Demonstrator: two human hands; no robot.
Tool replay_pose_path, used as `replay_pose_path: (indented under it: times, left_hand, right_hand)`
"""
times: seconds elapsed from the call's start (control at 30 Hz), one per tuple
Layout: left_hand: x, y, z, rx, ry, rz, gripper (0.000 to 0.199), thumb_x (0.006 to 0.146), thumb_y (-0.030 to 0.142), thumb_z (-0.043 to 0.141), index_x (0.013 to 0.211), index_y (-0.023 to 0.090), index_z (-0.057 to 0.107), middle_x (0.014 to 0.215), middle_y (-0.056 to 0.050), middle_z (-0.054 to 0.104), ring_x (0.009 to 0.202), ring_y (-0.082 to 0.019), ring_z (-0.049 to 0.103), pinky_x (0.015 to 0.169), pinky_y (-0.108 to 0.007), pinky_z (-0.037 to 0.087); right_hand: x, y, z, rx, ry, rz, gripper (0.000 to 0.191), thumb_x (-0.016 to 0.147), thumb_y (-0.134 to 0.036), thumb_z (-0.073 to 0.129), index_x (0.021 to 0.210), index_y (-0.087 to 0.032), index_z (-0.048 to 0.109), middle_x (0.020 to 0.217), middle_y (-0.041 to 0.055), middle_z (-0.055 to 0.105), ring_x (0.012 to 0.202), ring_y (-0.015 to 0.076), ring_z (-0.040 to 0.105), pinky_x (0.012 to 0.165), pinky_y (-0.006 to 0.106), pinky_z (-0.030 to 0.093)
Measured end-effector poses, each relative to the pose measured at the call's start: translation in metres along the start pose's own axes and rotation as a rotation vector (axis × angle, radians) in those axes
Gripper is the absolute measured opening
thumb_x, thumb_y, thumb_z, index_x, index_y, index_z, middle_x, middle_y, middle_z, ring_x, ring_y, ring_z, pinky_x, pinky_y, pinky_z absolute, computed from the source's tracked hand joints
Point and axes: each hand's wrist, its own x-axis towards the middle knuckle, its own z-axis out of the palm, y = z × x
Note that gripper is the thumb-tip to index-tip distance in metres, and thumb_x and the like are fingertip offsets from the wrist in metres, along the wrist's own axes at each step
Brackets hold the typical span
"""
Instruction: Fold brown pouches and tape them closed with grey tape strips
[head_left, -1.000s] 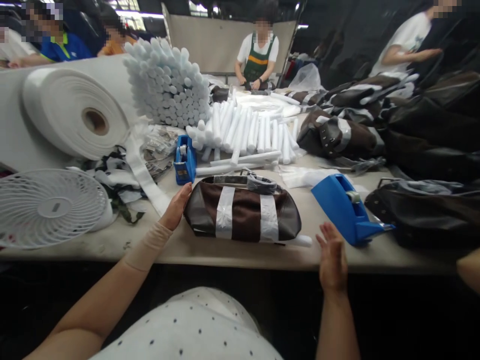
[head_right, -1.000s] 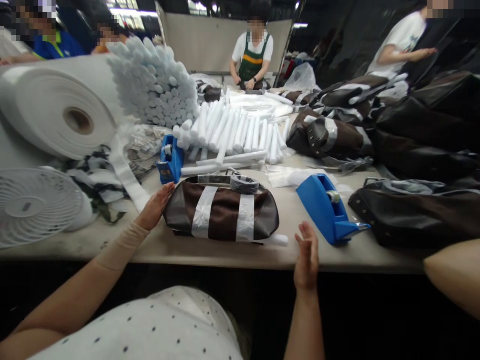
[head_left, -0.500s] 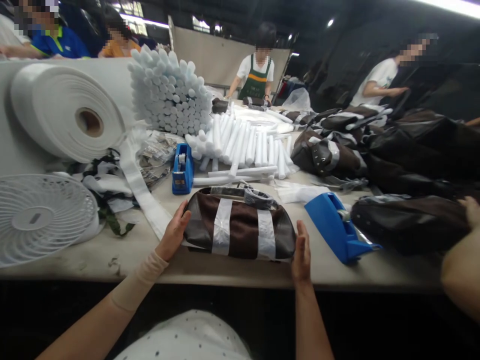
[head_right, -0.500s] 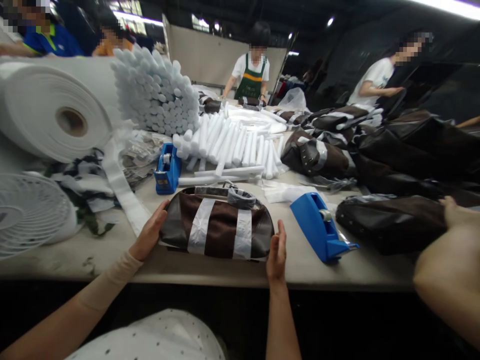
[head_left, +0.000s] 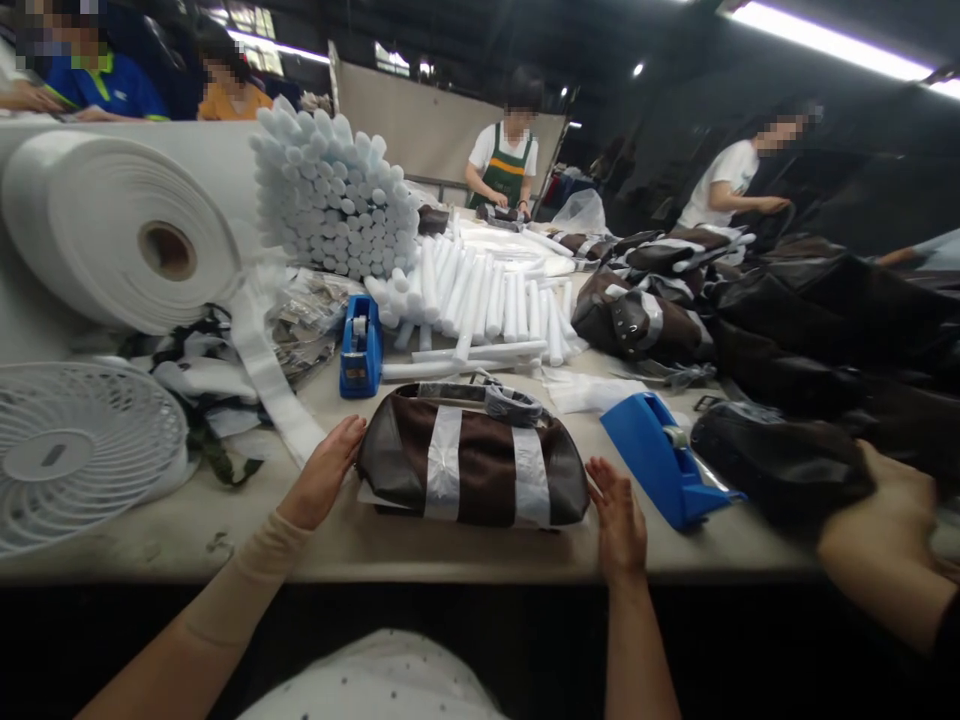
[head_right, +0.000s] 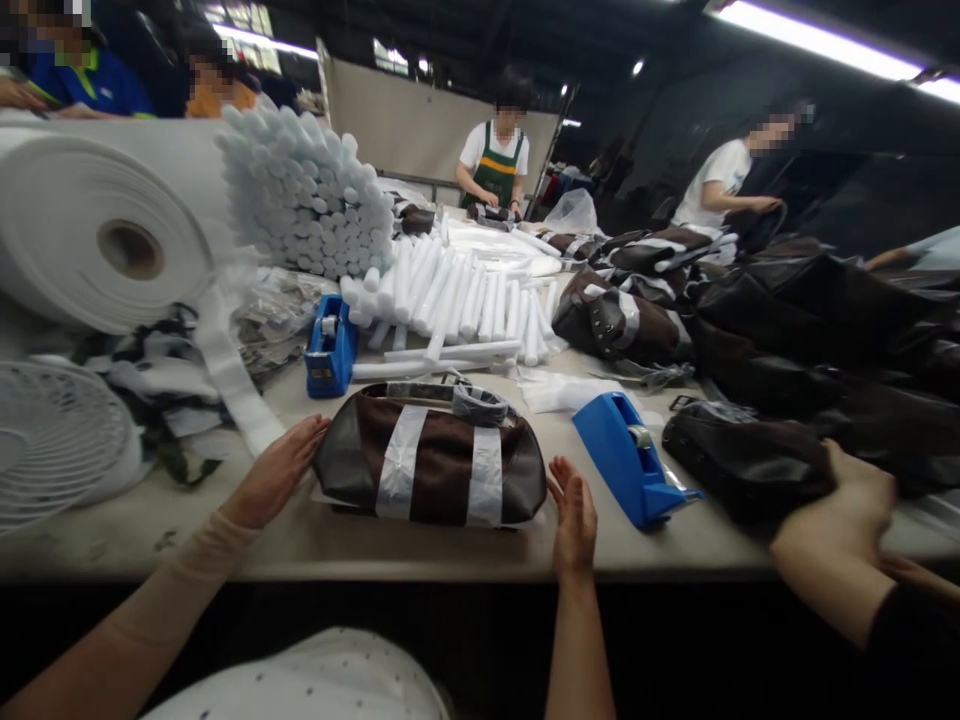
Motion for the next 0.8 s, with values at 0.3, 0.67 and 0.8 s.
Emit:
replay_pose_path:
  times: [0.3, 0.67, 0.8]
  left_hand:
    - [0.014, 0.004, 0.007, -0.174, -0.079, -0.222, 0.043, 0.071, 0.034, 0.078, 0.108, 0.017, 0.065, 0.107, -0.008, 0.072, 0.105, -0.025, 0.066, 0.089, -0.033, 0.055]
    - [-0.026, 0.015, 0.017, -0.143, -0.231, -0.240, 0.082, 0.058, 0.029, 0.087, 0.131, 0.029, 0.051, 0.126, -0.005, 0.066, 0.117, -0.034, 0.061, 0.090, -0.036, 0.058]
    - [-0.035, 0.011, 0.012, -0.106, -0.130, -0.236, 0.100, 0.050, 0.034, 0.090, 0.138, 0.036, 0.044, 0.120, -0.003, 0.070, 0.112, -0.038, 0.063, 0.087, -0.043, 0.060]
  right_hand:
    - [0.008, 0.002, 0.012, -0.086, -0.073, 0.160, 0.064, 0.073, -0.056, 0.071, 0.125, -0.021, 0.062, 0.125, 0.0061, 0.065, 0.117, 0.0285, 0.060, 0.098, 0.038, 0.051]
    - [-0.013, 0.005, -0.002, 0.029, -0.099, -0.072, 0.053, 0.076, -0.042, 0.072, 0.126, -0.025, 0.062, 0.132, 0.0064, 0.061, 0.123, 0.0295, 0.056, 0.101, 0.039, 0.049]
    - [-0.018, -0.006, 0.000, 0.035, -0.083, -0.148, 0.052, 0.075, -0.043, 0.073, 0.124, -0.027, 0.063, 0.132, 0.0063, 0.062, 0.124, 0.0320, 0.055, 0.101, 0.043, 0.049]
